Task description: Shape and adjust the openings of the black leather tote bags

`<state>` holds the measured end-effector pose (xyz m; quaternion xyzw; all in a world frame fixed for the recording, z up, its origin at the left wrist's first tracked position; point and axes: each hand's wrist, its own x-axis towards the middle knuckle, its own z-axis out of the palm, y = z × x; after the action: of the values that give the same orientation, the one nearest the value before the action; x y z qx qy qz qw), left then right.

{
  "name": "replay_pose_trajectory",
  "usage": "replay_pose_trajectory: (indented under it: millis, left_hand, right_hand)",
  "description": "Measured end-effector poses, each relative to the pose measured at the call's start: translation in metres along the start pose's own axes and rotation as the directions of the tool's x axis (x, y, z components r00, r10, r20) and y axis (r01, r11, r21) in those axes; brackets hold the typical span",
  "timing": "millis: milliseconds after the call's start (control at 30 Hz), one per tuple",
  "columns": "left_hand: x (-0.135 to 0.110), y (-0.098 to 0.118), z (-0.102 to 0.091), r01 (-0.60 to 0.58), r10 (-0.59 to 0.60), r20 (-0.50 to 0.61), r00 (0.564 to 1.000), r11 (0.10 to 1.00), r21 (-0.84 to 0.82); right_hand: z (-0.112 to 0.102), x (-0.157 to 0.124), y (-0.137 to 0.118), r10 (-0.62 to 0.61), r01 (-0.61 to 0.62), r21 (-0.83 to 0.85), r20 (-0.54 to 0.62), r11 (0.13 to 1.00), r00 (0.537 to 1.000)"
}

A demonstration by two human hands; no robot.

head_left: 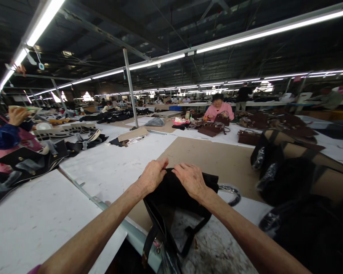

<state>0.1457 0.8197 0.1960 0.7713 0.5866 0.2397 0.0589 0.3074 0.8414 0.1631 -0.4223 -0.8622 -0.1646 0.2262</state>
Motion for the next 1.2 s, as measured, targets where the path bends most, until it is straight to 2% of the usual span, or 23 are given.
replay_pose_trajectory:
  millis: [167, 300, 433, 600, 667, 767, 900, 1067, 1200]
  left_hand:
    - [0.002, 0.003, -0.001, 0.026, -0.026, 0.005, 1.0, 0.994, -0.104]
    - [0.004, -0.001, 0.001, 0.038, -0.023, 0.082, 0.996, 0.982, -0.186]
    - [0.007, -0.008, 0.002, 0.088, -0.073, 0.101, 0.992, 0.983, -0.159]
    - [0.011, -0.009, 0.003, 0.123, -0.105, 0.116, 0.988, 0.98, -0.158]
    - [0.011, -0.007, 0.002, 0.132, -0.114, 0.121, 0.986, 0.979, -0.153]
    - [0.008, -0.005, 0.001, 0.132, -0.115, 0.11, 0.987, 0.979, -0.153]
    - [0.007, -0.005, 0.001, 0.144, -0.126, 0.11, 0.986, 0.974, -0.174]
    - [0.007, -0.005, 0.0, 0.138, -0.118, 0.098, 0.988, 0.964, -0.226]
    - [0.003, -0.009, -0.002, 0.125, -0.104, 0.088, 0.991, 0.949, -0.288]
  right_hand:
    - [0.002, 0.008, -0.01, -0.01, 0.008, 0.066, 0.026, 0.998, 1.0]
    - [0.002, 0.009, -0.008, 0.009, -0.013, 0.086, 0.042, 0.996, 0.999]
    - [-0.007, -0.007, 0.016, 0.06, -0.064, 0.054, 0.078, 0.997, 0.995]
    - [-0.021, -0.042, 0.056, 0.165, -0.165, -0.008, 0.073, 0.986, 0.984]
    - [-0.022, -0.054, 0.067, 0.199, -0.202, 0.036, 0.068, 0.979, 0.978]
    - [-0.022, -0.062, 0.075, 0.212, -0.224, 0.207, 0.078, 0.953, 0.974]
    - [-0.023, -0.064, 0.081, 0.197, -0.25, 0.395, 0.172, 0.884, 0.965]
    - [-0.028, -0.059, 0.086, 0.28, -0.359, 0.425, 0.239, 0.831, 0.93]
    - [-0.053, -0.06, 0.071, 0.287, -0.402, 0.4, 0.318, 0.824, 0.904]
